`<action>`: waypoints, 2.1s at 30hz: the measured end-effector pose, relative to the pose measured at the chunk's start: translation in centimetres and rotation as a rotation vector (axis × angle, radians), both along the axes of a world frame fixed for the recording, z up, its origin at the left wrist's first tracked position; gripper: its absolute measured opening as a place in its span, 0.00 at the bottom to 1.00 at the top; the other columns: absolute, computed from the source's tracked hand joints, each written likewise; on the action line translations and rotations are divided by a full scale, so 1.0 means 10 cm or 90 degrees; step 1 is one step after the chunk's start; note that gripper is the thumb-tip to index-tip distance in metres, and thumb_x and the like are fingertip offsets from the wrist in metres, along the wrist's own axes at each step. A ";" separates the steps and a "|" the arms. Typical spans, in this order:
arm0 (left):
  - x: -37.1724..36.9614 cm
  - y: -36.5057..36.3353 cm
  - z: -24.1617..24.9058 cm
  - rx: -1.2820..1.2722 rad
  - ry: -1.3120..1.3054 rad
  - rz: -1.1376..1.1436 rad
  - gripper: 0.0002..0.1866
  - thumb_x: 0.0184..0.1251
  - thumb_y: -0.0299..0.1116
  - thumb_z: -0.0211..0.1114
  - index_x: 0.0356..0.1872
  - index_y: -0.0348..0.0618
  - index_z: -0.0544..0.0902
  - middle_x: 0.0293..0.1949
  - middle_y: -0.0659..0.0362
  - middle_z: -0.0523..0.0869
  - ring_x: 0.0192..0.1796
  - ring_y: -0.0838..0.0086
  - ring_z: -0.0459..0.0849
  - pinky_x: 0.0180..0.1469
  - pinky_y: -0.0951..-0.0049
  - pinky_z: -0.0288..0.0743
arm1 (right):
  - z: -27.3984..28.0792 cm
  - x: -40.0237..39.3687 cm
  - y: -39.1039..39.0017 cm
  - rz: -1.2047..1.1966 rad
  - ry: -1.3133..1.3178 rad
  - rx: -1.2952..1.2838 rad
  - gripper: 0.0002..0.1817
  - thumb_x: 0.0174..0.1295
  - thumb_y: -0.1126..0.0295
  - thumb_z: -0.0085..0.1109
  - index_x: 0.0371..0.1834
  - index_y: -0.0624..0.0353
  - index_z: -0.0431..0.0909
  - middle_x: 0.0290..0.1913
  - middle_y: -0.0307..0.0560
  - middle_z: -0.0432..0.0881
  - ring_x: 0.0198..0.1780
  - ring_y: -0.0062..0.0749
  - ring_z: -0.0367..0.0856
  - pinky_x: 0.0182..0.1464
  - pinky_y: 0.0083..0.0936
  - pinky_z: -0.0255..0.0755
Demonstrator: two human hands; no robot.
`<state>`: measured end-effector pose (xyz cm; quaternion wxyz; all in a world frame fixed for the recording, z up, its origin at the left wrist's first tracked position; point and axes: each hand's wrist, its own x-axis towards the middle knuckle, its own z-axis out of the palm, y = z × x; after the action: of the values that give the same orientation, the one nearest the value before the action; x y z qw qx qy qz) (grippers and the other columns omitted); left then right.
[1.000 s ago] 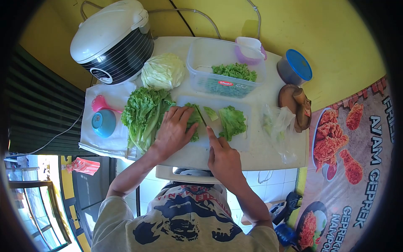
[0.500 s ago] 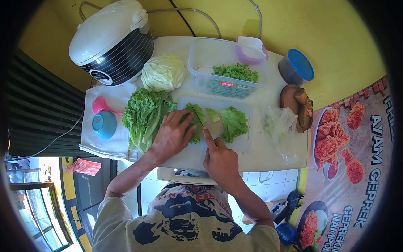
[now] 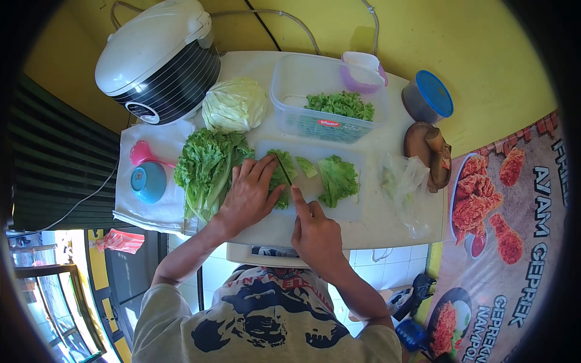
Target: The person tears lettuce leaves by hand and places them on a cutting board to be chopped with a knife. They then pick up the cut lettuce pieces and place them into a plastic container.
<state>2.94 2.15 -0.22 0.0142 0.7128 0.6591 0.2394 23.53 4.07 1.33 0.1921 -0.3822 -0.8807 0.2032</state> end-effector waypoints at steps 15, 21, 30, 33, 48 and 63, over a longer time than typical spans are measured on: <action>0.03 -0.01 -0.03 -0.021 0.012 0.001 0.29 0.71 0.37 0.70 0.68 0.30 0.77 0.71 0.46 0.77 0.66 0.50 0.75 0.65 0.51 0.68 | -0.01 -0.26 0.25 0.001 -0.073 0.027 0.38 0.63 0.77 0.62 0.81 0.54 0.70 0.40 0.54 0.83 0.27 0.51 0.87 0.31 0.46 0.83; 0.05 -0.03 -0.04 -0.019 0.009 0.018 0.29 0.74 0.39 0.68 0.69 0.30 0.77 0.71 0.46 0.76 0.67 0.50 0.75 0.65 0.50 0.69 | -0.01 0.00 0.10 0.025 -0.046 -0.003 0.39 0.62 0.80 0.63 0.81 0.57 0.69 0.36 0.52 0.81 0.26 0.49 0.85 0.29 0.43 0.81; 0.07 -0.03 -0.04 -0.036 0.007 0.026 0.30 0.75 0.40 0.67 0.70 0.29 0.76 0.72 0.46 0.75 0.67 0.51 0.74 0.66 0.50 0.68 | -0.02 0.43 -0.28 0.010 -0.019 -0.070 0.40 0.63 0.83 0.61 0.82 0.57 0.68 0.34 0.52 0.80 0.25 0.49 0.83 0.29 0.44 0.80; 0.06 -0.04 -0.03 -0.038 0.001 0.010 0.31 0.75 0.40 0.68 0.71 0.28 0.75 0.73 0.45 0.73 0.68 0.50 0.73 0.67 0.50 0.68 | 0.09 0.50 -0.24 0.015 0.030 -0.124 0.37 0.66 0.83 0.59 0.82 0.57 0.68 0.36 0.55 0.82 0.28 0.52 0.85 0.32 0.46 0.81; 0.03 -0.08 -0.04 -0.086 0.044 0.024 0.35 0.79 0.42 0.64 0.77 0.28 0.69 0.82 0.44 0.63 0.80 0.50 0.62 0.76 0.45 0.60 | 0.11 0.13 0.06 -0.084 0.011 -0.096 0.29 0.73 0.81 0.56 0.78 0.57 0.72 0.48 0.66 0.85 0.43 0.64 0.88 0.45 0.49 0.82; -0.12 -0.08 0.00 0.044 -0.118 0.000 0.21 0.76 0.28 0.67 0.66 0.31 0.81 0.68 0.44 0.80 0.66 0.46 0.80 0.68 0.52 0.78 | 0.00 0.19 -0.03 -0.004 0.038 -0.063 0.36 0.69 0.81 0.58 0.82 0.53 0.67 0.40 0.54 0.82 0.31 0.51 0.86 0.34 0.44 0.82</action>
<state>1.74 1.38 -0.21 0.0508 0.6877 0.6460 0.3273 25.43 3.78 1.29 0.2000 -0.3878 -0.8623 0.2571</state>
